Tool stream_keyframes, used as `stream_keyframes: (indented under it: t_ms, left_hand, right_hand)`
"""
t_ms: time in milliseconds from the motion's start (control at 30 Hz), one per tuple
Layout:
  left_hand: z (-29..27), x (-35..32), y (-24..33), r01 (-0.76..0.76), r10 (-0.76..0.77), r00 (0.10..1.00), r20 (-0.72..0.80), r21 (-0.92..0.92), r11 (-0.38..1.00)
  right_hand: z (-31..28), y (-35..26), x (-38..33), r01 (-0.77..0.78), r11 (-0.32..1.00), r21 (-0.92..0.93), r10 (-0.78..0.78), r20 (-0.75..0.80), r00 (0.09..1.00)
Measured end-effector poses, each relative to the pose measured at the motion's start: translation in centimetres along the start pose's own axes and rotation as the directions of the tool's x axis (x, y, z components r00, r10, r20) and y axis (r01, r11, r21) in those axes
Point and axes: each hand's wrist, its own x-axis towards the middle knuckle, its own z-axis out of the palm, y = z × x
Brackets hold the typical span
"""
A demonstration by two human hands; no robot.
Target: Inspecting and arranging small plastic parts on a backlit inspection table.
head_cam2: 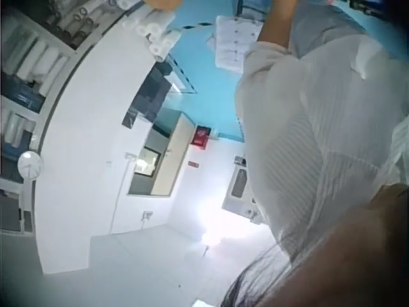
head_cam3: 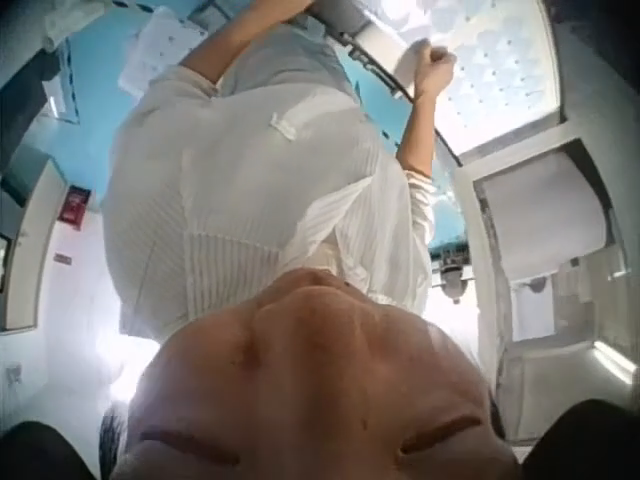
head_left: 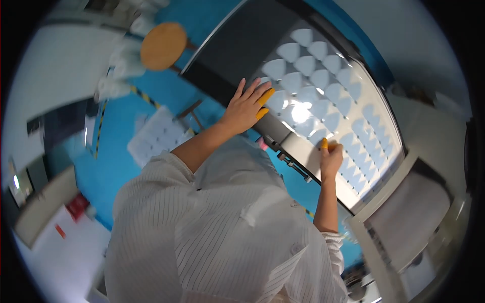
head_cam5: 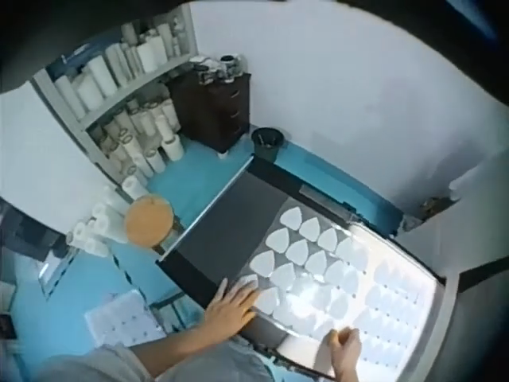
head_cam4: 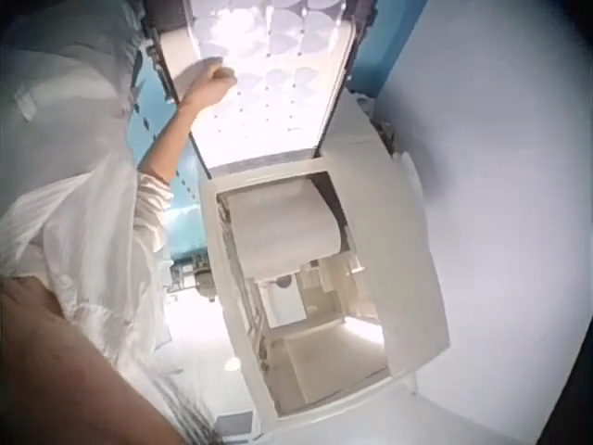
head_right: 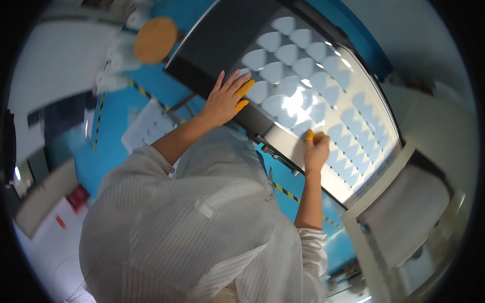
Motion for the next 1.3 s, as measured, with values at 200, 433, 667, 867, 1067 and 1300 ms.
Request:
stream_keyframes:
  t_ms: [200,433,667,867,1067,1300]
  left_hand:
    - [-0.1,-19.9,-2.8,0.508,-0.550,0.802,-0.231,-0.220,0.833]
    - [4.2,-30.3,-3.9,0.864,-0.861,0.486,0.152,0.068,0.499]
    - [6.0,-31.7,-6.2,0.781,-0.773,0.613,0.163,0.017,0.624]
    - [5.5,-30.5,-8.4,0.369,-0.374,0.927,-0.019,0.217,0.904]
    - [4.9,-29.5,-13.3,0.027,-0.094,0.975,0.201,0.313,0.949]
    - [4.4,-30.2,-16.0,-0.154,0.065,0.958,0.281,0.305,0.940]
  right_hand:
    - [0.0,2.3,-0.5,0.093,0.982,0.164,-0.105,0.066,0.992]
    - [-0.2,4.6,0.0,0.096,0.946,0.309,-0.158,0.182,0.971]
    - [-0.1,6.2,1.2,0.058,0.936,0.346,-0.143,0.225,0.964]
    - [0.3,6.5,0.9,0.114,0.961,0.252,-0.160,0.168,0.973]
    - [0.3,6.2,0.7,0.135,0.970,0.201,-0.164,0.136,0.977]
    - [0.9,-0.2,-3.5,0.101,0.995,-0.014,-0.101,-0.035,0.994]
